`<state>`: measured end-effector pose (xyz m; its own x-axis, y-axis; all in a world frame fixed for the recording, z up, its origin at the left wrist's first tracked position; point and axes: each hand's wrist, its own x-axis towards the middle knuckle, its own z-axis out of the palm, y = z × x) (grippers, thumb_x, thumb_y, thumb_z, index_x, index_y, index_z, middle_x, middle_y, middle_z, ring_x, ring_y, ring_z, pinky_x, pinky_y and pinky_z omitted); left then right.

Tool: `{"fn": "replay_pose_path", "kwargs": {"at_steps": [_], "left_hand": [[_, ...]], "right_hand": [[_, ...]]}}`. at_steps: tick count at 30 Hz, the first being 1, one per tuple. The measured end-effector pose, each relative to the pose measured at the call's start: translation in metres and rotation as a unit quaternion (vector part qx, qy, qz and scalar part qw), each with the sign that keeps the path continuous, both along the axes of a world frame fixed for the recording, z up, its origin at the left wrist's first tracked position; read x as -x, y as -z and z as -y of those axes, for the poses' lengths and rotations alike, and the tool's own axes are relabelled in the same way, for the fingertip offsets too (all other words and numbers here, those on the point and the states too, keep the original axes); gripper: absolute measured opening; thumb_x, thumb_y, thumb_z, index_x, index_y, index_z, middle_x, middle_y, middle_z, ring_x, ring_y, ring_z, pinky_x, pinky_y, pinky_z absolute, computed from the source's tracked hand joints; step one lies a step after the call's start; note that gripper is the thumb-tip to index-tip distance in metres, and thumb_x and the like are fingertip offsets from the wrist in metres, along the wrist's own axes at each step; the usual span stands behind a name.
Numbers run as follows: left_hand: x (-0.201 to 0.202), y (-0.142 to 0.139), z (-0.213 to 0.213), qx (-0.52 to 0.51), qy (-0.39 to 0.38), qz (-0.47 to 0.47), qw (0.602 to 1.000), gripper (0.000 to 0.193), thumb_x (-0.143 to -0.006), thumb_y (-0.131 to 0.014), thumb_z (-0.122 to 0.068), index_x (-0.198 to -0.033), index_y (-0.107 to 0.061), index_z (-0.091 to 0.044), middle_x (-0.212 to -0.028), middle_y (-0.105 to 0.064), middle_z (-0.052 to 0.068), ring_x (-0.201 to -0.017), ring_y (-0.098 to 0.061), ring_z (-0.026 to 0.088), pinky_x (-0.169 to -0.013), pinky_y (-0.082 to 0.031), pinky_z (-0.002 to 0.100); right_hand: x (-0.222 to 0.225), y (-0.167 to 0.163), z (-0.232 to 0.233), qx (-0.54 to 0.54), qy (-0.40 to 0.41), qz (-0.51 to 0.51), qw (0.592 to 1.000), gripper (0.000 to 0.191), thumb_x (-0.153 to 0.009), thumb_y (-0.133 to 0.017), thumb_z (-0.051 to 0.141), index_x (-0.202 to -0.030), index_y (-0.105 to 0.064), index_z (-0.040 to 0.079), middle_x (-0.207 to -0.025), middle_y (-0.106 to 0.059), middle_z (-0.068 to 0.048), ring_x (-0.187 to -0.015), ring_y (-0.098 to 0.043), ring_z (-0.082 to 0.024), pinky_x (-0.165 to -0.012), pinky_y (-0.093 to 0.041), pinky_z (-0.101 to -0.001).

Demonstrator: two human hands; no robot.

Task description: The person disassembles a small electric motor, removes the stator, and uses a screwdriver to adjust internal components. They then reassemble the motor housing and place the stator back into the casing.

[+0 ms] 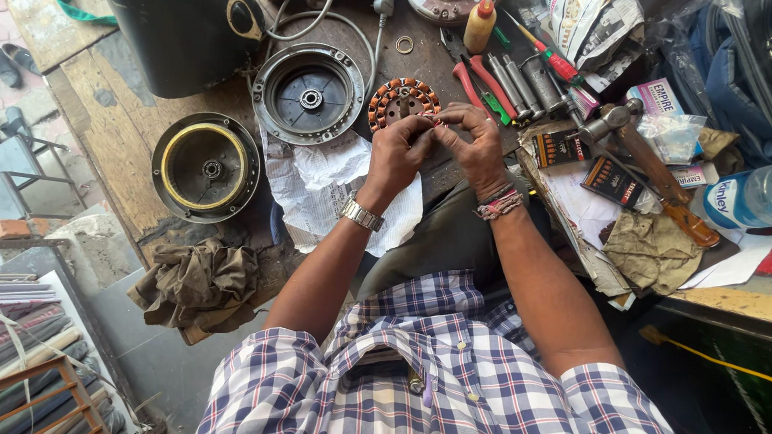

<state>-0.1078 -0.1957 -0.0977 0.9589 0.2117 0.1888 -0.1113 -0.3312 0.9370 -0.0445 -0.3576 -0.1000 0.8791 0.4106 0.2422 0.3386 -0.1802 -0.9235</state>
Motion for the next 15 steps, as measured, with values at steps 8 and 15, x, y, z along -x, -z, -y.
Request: {"fn": "replay_pose_path", "kwargs": {"at_steps": [8, 15], "left_hand": [[0.000, -0.001, 0.005, -0.061, 0.028, -0.030, 0.997, 0.015, -0.094, -0.074, -0.012, -0.105, -0.074, -0.001, -0.083, -0.076, 0.011, -0.069, -0.071, 0.014, -0.065, -0.055, 0.030], [0.002, 0.016, -0.002, 0.166, -0.001, -0.081, 0.983, 0.016, -0.096, -0.069, -0.016, -0.103, -0.073, -0.002, -0.088, -0.078, 0.006, -0.076, -0.074, 0.009, -0.067, -0.060, 0.028]], "right_hand": [[-0.014, 0.011, 0.010, -0.281, 0.051, -0.175, 0.942, 0.011, -0.103, -0.072, 0.011, -0.110, -0.072, 0.002, -0.109, -0.073, -0.007, -0.106, -0.063, -0.014, -0.094, -0.049, -0.0282], [-0.005, 0.000, -0.004, -0.109, -0.016, -0.182, 0.977, 0.026, -0.097, -0.071, 0.019, -0.119, -0.068, 0.005, -0.105, -0.072, -0.001, -0.096, -0.065, -0.008, -0.085, -0.053, -0.0242]]}}
